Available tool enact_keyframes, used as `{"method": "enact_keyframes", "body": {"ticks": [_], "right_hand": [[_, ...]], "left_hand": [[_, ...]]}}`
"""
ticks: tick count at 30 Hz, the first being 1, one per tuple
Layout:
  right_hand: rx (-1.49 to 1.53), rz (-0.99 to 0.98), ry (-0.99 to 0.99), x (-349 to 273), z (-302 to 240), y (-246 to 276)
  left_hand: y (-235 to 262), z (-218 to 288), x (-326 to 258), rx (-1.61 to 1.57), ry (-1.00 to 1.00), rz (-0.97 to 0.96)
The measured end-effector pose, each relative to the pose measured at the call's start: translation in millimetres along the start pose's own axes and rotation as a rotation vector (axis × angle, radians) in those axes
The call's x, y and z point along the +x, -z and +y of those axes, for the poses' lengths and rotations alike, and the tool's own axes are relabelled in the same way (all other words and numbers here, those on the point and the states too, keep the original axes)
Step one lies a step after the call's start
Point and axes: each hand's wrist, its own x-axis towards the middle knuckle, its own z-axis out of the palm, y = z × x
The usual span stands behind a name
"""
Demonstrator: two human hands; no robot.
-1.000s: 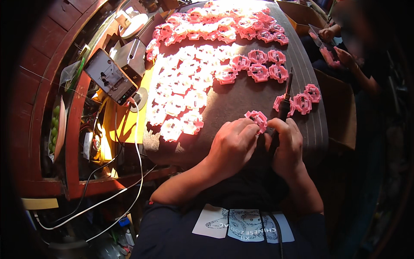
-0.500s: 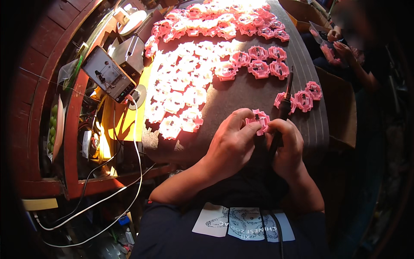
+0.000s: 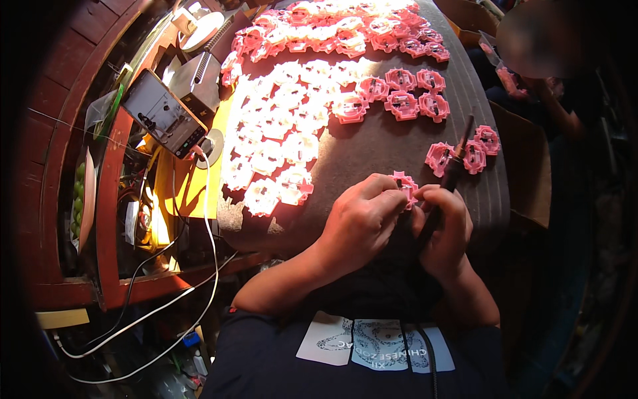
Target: The person uses a soldering iron to attach small components to pink plastic flower-shaped items on a table. They pick up each item, apply heat to specific points, and place the finished pieces back on the table.
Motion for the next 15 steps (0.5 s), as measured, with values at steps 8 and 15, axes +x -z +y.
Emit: {"method": "enact_keyframes", "body": {"ticks": [8, 15], "right_hand": [[-0.074, -0.015, 0.233, -3.1, -0.3, 0.7], [-0.042, -0.098, 0.146, -0.9, 0.8, 4.6]], "left_hand": [[-6.7, -0.1, -2.4, 0.044, 0.009, 0.065], [-4.2, 1.6, -1.3, 0.061, -0.019, 0.064]]}}
